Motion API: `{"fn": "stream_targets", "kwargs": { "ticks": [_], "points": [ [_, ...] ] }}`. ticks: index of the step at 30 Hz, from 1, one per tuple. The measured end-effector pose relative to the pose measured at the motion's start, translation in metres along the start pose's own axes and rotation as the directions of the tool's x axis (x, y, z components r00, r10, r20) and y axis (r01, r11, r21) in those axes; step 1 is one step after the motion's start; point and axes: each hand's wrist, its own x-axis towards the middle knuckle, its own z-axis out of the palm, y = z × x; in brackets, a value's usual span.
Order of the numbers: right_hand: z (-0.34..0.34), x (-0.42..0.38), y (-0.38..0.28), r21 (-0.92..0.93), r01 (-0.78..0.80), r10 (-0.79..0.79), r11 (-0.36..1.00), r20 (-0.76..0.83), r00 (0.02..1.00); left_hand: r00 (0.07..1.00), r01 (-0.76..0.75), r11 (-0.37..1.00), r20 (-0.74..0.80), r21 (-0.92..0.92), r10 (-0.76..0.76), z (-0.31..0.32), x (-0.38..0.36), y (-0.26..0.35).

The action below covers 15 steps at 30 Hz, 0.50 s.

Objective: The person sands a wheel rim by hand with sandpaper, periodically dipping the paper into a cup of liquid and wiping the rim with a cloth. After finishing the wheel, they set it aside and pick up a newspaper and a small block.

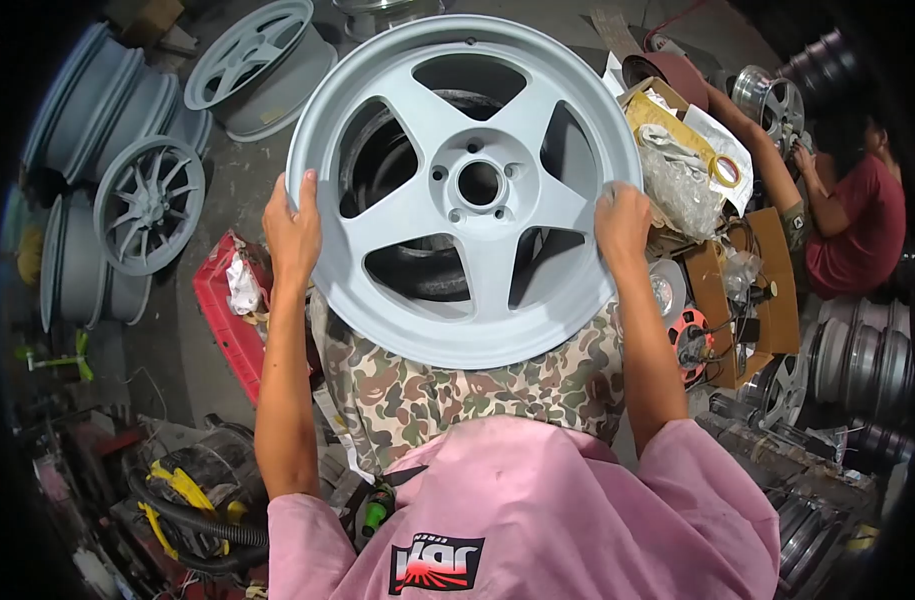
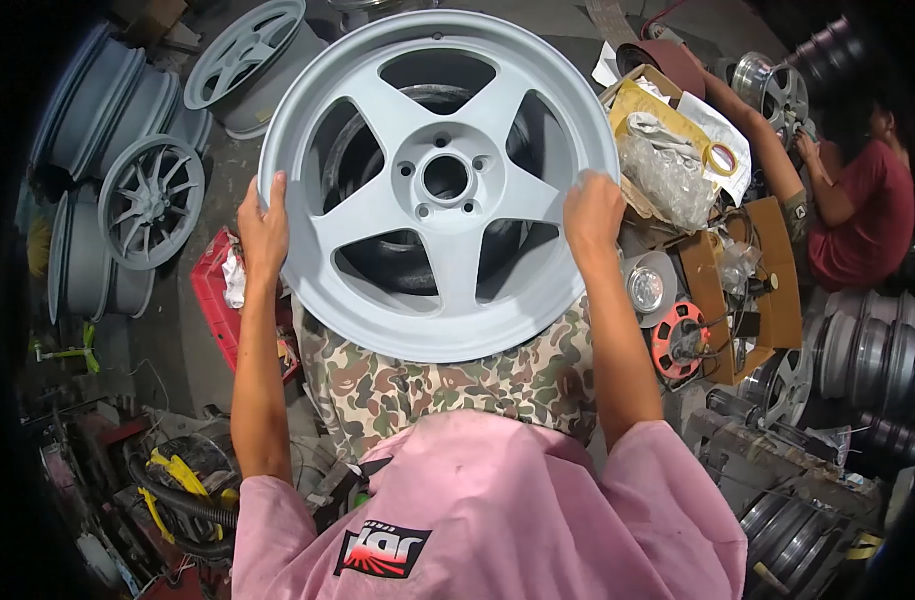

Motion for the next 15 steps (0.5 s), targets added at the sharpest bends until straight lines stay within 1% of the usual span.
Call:
{"fn": "stream_targets", "kwargs": {
  "ticks": [2,4,5,7,8,9,11,13,15],
  "points": [
    [0.012,0.033,-0.004,-0.010,0.042,-0.042,0.999,-0.039,0.998,1.000,0.007,1.000,-0.012,0.017,-0.006,0.001,0.001,-0.002],
    [0.027,0.065,-0.011,-0.021,0.187,-0.188,0.982,-0.194,0.963,0.999,0.018,0.999,-0.034,0.038,-0.016,0.001,0.000,-0.005],
    [0.033,0.083,-0.017,-0.016,0.205,-0.204,0.979,-0.199,0.958,1.000,-0.009,1.000,-0.030,0.007,0.009,0.001,0.000,-0.006],
    [0.045,0.115,-0.034,-0.048,0.305,-0.308,0.951,-0.180,0.934,0.999,-0.031,0.999,-0.042,-0.021,0.031,0.002,0.000,-0.004],
    [0.057,0.129,-0.040,-0.060,0.425,-0.422,0.903,-0.300,0.855,0.999,-0.015,1.000,-0.038,-0.026,0.014,0.002,-0.001,-0.003],
    [0.059,0.139,-0.053,-0.054,0.438,-0.433,0.897,-0.300,0.850,0.999,0.003,1.000,-0.034,-0.031,-0.004,0.002,-0.001,-0.003],
    [0.062,0.157,-0.079,0.008,0.531,-0.518,0.848,-0.206,0.830,0.998,-0.003,0.999,-0.055,-0.043,0.001,0.004,0.000,-0.007],
    [0.064,0.165,-0.108,0.035,0.561,-0.544,0.827,-0.203,0.814,0.997,-0.045,0.997,-0.071,-0.065,0.041,0.005,0.001,-0.009],
    [0.066,0.168,-0.133,0.061,0.629,-0.611,0.775,-0.180,0.771,0.995,-0.057,0.996,-0.088,-0.064,0.052,0.005,0.002,-0.009]
  ]
}}
